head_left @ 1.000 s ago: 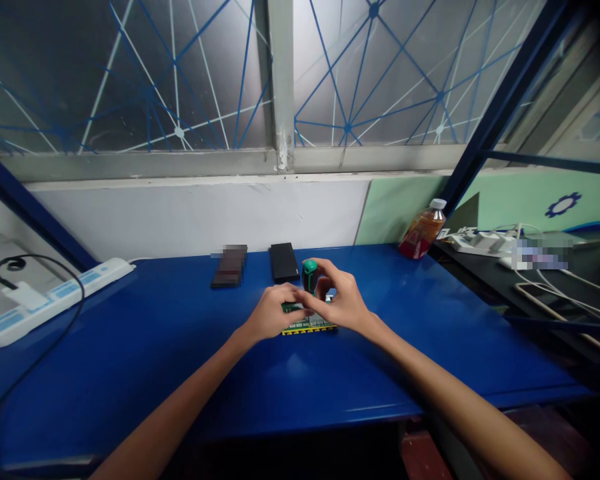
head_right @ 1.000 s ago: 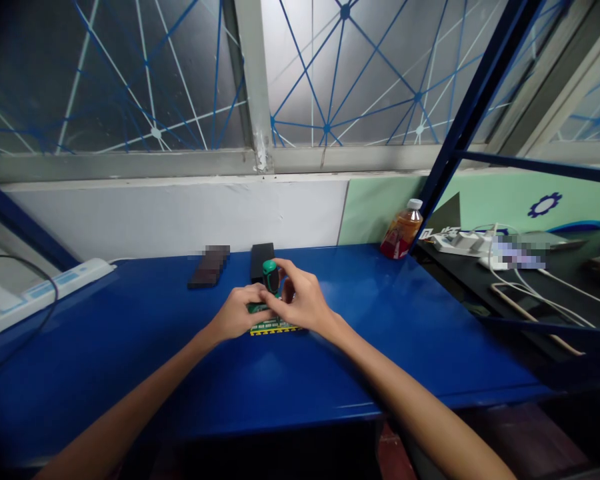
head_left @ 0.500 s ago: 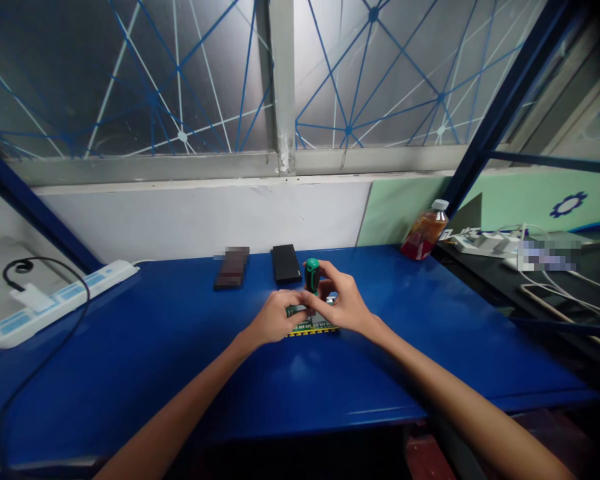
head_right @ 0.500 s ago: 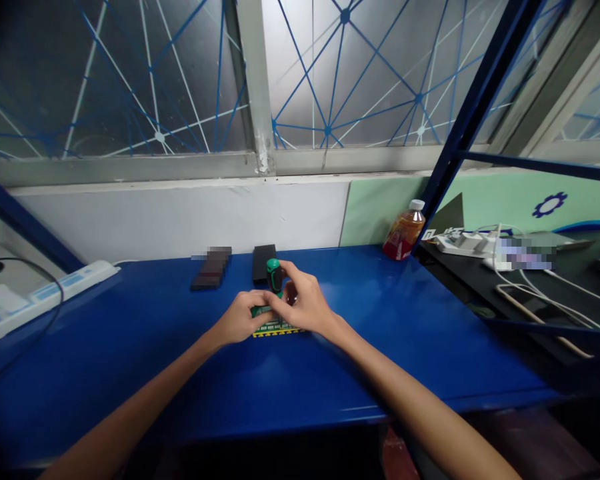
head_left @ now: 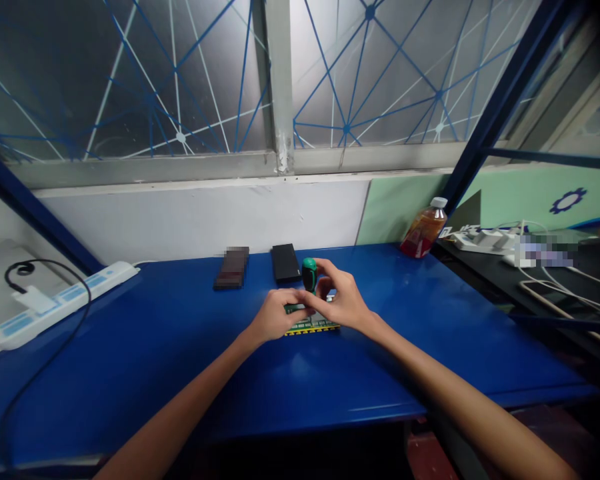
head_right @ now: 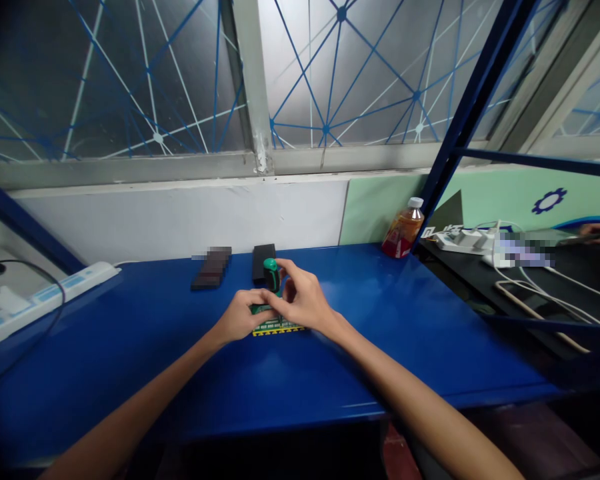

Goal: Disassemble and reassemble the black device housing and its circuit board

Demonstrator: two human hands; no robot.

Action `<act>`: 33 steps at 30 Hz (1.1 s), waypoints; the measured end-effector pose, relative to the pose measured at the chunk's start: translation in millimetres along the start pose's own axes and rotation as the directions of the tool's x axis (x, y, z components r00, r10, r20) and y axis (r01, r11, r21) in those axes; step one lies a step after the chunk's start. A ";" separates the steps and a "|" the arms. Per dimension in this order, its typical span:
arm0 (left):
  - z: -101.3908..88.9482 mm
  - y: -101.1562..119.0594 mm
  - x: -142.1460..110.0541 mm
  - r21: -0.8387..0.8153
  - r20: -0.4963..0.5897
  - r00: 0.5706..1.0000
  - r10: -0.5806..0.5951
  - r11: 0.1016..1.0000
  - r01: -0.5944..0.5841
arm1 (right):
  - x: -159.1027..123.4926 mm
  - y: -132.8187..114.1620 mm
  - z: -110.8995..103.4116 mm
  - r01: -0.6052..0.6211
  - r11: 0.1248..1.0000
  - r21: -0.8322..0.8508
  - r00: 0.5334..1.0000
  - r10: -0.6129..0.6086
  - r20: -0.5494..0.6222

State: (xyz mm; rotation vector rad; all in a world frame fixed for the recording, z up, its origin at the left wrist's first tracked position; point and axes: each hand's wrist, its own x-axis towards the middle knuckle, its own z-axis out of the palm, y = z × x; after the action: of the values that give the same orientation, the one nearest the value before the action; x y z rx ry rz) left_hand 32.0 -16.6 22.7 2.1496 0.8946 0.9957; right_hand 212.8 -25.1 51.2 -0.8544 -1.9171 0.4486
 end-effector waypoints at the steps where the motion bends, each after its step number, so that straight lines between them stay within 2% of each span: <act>1: -0.4 0.2 0.2 -0.008 0.010 1.000 0.001 1.000 -0.001 | -0.1 0.3 0.0 0.003 1.000 0.007 1.000 -0.003 0.000; 8: -2.9 2.6 0.8 -0.050 0.088 0.996 0.020 0.999 -0.016 | -0.3 0.9 1.0 -0.004 0.996 0.087 1.000 0.003 0.007; 14: -3.2 8.5 0.4 -0.040 0.113 0.993 0.024 0.999 -0.020 | 0.0 -2.9 -0.7 -0.008 0.995 0.104 0.999 0.005 0.033; 17: -2.8 7.9 -0.4 -0.025 0.105 0.994 0.014 1.000 -0.011 | -0.3 -2.2 -0.2 -0.005 0.995 0.098 0.999 0.002 0.033; 23: 0.5 -0.9 -1.1 -0.032 0.017 1.000 -0.015 0.999 0.016 | -0.7 -0.2 1.1 -0.001 0.998 0.057 1.000 0.001 0.006; 33: -1.3 1.2 -0.5 -0.042 0.085 0.996 0.010 0.999 -0.007 | -1.1 -1.6 -0.3 -0.017 0.999 0.046 0.999 0.015 0.028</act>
State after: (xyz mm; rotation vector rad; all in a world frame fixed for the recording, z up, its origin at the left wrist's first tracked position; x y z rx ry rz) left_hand 31.1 -17.4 24.1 2.1457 0.8177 0.9113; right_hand 212.8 -27.0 51.7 -0.8378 -1.9194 0.5152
